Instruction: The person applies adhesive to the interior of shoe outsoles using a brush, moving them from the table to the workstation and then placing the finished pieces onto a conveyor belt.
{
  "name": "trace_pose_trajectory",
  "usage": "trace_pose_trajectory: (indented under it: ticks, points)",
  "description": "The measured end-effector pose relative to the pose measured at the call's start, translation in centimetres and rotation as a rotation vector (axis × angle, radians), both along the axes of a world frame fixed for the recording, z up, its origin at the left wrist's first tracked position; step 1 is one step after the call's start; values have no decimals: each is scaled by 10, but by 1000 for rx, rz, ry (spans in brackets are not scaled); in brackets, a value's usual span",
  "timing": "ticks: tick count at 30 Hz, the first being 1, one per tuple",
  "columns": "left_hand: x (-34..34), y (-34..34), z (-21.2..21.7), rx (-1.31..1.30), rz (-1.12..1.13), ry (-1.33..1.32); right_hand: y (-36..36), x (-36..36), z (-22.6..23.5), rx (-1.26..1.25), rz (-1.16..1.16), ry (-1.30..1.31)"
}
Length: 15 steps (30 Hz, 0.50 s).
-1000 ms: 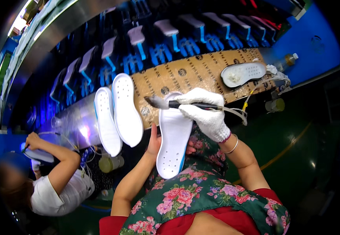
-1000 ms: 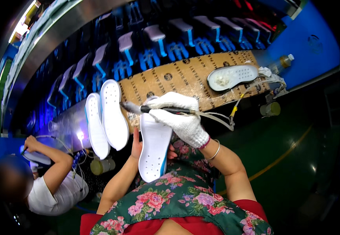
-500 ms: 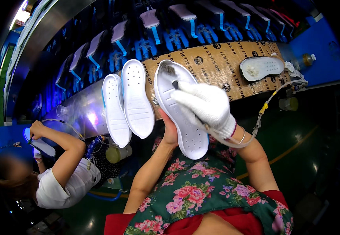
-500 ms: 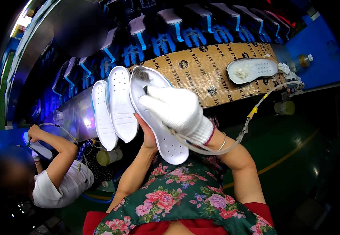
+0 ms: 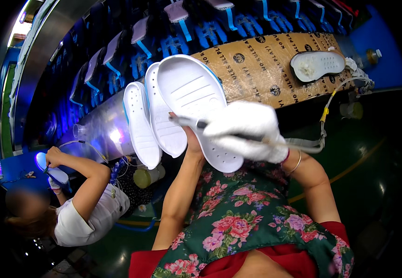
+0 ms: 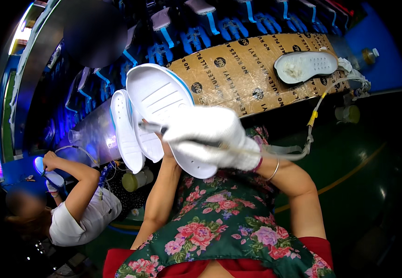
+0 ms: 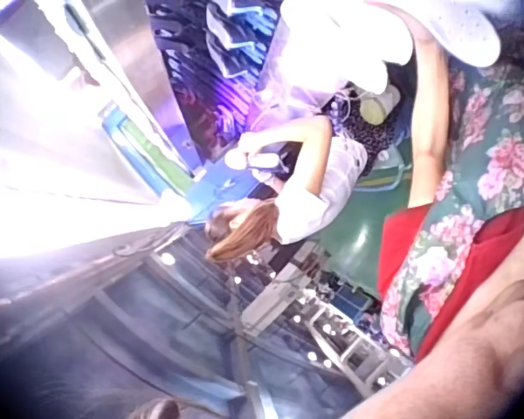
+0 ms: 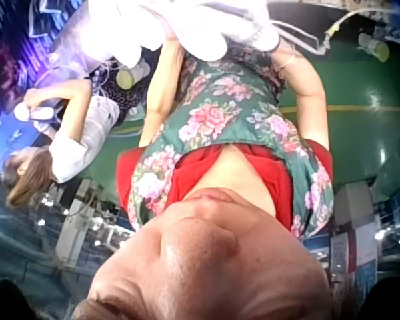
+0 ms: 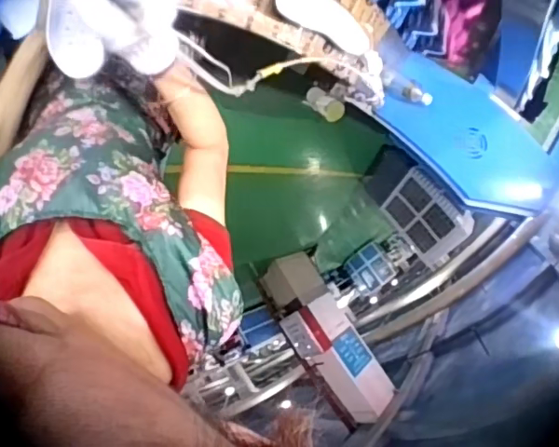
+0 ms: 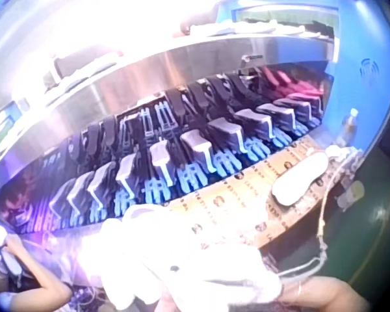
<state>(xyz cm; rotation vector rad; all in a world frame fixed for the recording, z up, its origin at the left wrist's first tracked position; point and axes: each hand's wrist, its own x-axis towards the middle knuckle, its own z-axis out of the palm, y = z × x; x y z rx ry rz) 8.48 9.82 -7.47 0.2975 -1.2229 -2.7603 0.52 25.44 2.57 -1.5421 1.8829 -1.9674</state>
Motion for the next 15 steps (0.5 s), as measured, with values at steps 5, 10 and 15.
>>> trace_pose_trajectory:
  ticks: [5,10,15]
  points:
    - [-15,-5,13,77,9,65,-3,2,-9,89,-294,417]
    - [-30,-14,19,387,-142,228,5,5,-2,-11,-12,37]
    - [-44,-16,37,454,-278,305,4,13,-12,92,-104,214]
